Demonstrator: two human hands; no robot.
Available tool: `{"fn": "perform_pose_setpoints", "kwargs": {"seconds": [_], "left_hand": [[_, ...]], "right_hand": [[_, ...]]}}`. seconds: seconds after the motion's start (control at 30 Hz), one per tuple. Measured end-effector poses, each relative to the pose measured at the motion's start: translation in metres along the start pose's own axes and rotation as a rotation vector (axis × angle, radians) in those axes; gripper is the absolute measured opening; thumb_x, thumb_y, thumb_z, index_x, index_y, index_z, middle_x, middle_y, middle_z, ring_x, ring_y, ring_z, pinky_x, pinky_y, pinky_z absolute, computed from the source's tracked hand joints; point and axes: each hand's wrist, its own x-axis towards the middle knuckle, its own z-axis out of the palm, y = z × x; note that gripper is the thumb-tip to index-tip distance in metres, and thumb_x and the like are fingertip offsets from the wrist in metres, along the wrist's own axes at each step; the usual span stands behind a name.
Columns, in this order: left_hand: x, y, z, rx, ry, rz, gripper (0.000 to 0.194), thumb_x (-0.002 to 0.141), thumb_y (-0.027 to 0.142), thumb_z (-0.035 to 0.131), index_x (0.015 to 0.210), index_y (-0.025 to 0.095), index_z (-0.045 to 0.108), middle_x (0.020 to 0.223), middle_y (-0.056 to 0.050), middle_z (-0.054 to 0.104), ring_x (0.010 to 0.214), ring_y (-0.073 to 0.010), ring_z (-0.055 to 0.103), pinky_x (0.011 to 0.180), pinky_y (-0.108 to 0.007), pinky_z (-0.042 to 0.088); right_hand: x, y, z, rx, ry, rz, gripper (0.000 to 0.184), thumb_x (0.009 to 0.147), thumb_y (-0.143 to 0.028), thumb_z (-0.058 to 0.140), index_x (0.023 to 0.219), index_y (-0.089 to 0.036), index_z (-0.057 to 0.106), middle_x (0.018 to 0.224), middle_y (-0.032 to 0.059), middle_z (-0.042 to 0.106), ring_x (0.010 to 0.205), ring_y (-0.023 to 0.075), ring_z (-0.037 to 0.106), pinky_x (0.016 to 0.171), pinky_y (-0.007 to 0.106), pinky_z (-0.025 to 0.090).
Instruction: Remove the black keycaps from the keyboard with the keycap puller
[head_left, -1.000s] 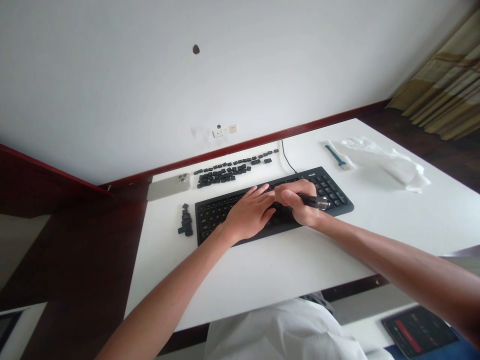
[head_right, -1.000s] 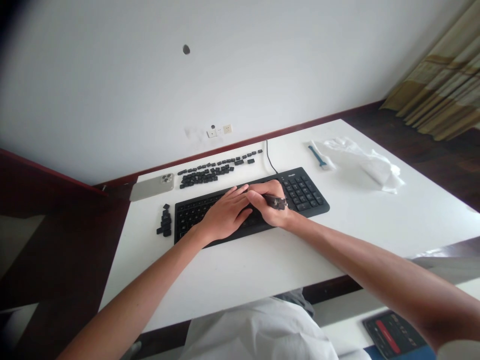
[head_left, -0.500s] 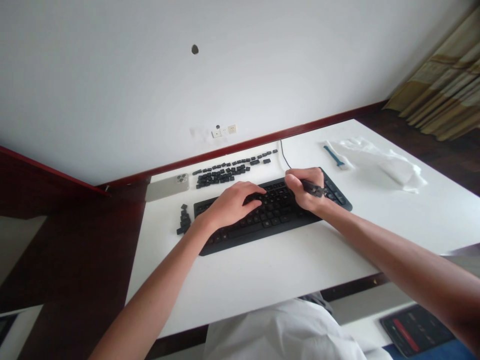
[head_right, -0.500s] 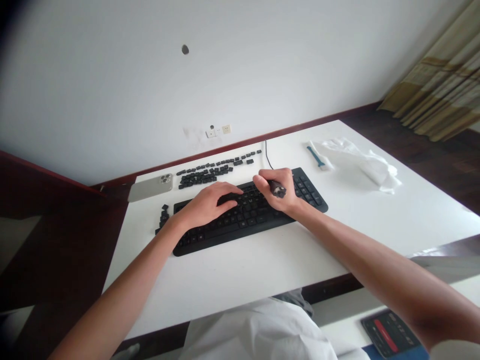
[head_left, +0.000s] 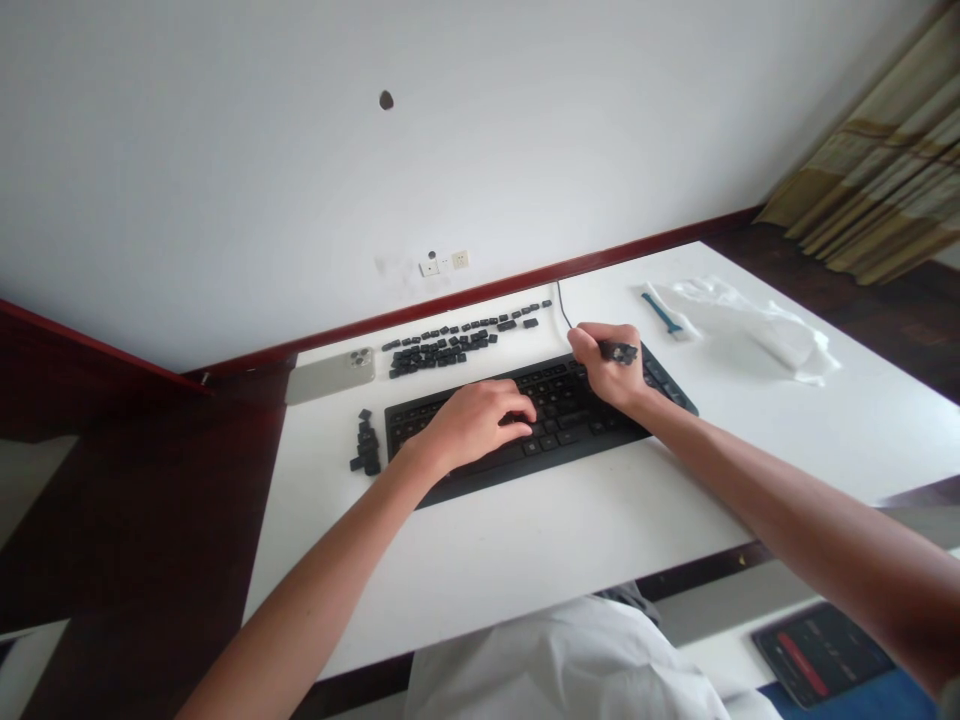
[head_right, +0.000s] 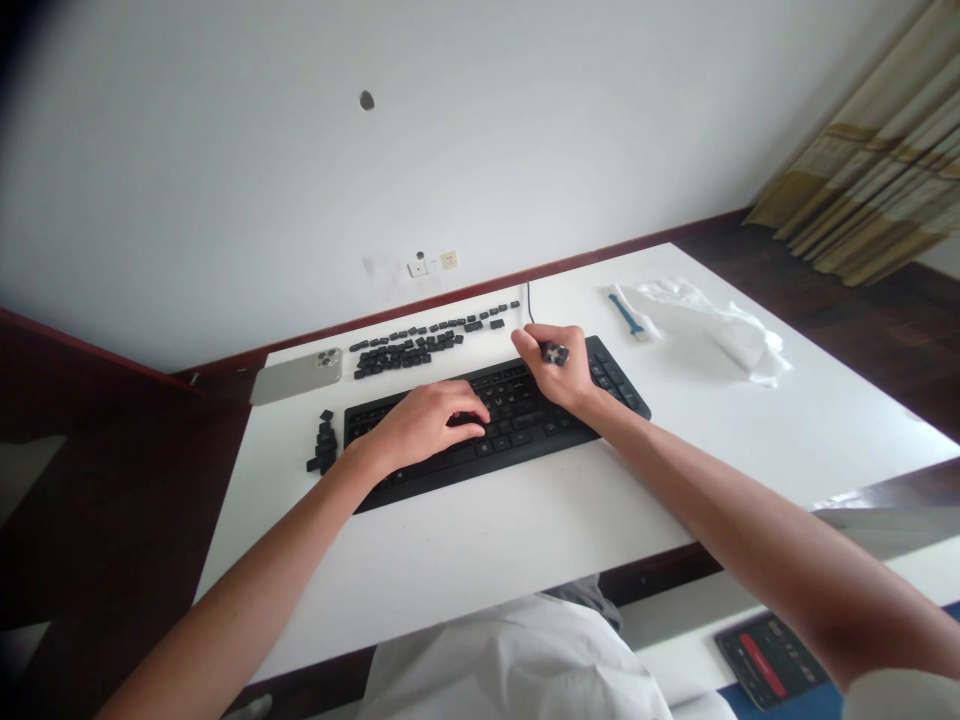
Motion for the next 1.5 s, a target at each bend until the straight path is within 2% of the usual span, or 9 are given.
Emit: {"fn": "perform_pose_setpoints", "kwargs": {"seconds": [0.27,0.4,0.57,0.8,1.03,1.27,1.5], "left_hand": [[-0.003,-0.004,-0.011,0.005,0.05,-0.056,0.012,0.095,0.019,0.067,0.101,0.025,0.075,0.102,0.0,0.077,0.084,-0.0169,0.071,0.078,-0.03,0.055],[-0.006,-0.023,-0.024,0.103,0.133,-0.148,0.017,0.096,0.02,0.067,0.112,0.024,0.073,0.104,-0.001,0.079,0.087,-0.0179,0.073,0.081,-0.032,0.057],[-0.01,-0.049,-0.032,0.366,0.214,-0.251,0.013,0.097,0.024,0.066,0.106,0.024,0.076,0.099,-0.005,0.076,0.09,-0.0226,0.072,0.083,-0.037,0.058],[-0.008,-0.062,-0.025,0.393,0.203,-0.2,0.015,0.1,0.024,0.064,0.103,0.024,0.079,0.094,-0.005,0.077,0.091,-0.0233,0.071,0.081,-0.036,0.057],[-0.005,-0.067,-0.024,0.322,0.181,-0.145,0.018,0.101,0.017,0.061,0.105,0.022,0.078,0.101,-0.004,0.079,0.097,-0.0225,0.07,0.088,-0.037,0.055],[-0.003,-0.066,-0.025,0.444,0.212,-0.137,0.02,0.102,0.02,0.06,0.102,0.023,0.079,0.105,-0.006,0.073,0.102,-0.0243,0.059,0.083,-0.035,0.052],[0.019,-0.064,-0.032,0.551,0.163,-0.143,0.016,0.098,0.017,0.064,0.095,0.022,0.079,0.1,-0.008,0.068,0.102,-0.0252,0.055,0.08,-0.033,0.048]], "right_hand": [[0.0,0.0,0.001,0.068,0.08,0.02,0.056,0.101,-0.049,0.054,0.057,-0.022,0.034,0.057,-0.0008,0.032,0.056,0.0139,0.03,0.055,0.035,0.023],[0.002,-0.001,0.0,0.083,0.088,0.009,0.055,0.101,-0.048,0.054,0.057,-0.022,0.034,0.057,-0.0007,0.031,0.056,0.0142,0.03,0.056,0.035,0.022],[0.001,-0.001,0.0,0.061,0.051,0.024,0.055,0.1,-0.05,0.054,0.057,-0.022,0.036,0.057,-0.0009,0.032,0.056,0.0137,0.031,0.055,0.034,0.023],[0.0,-0.002,0.001,0.08,0.101,0.01,0.055,0.1,-0.052,0.053,0.056,-0.022,0.037,0.056,-0.0005,0.032,0.056,0.0145,0.03,0.055,0.035,0.023],[-0.001,-0.002,0.002,0.098,0.096,0.029,0.055,0.1,-0.049,0.055,0.057,-0.022,0.035,0.056,0.0,0.031,0.056,0.0148,0.03,0.055,0.036,0.022],[-0.004,-0.003,0.005,0.097,0.069,0.008,0.055,0.101,-0.05,0.054,0.057,-0.021,0.036,0.056,-0.0012,0.031,0.056,0.0132,0.03,0.054,0.033,0.022],[-0.007,-0.004,0.007,0.088,0.011,-0.01,0.058,0.101,-0.053,0.053,0.057,-0.02,0.035,0.055,-0.0017,0.031,0.056,0.0122,0.03,0.053,0.031,0.023]]}}
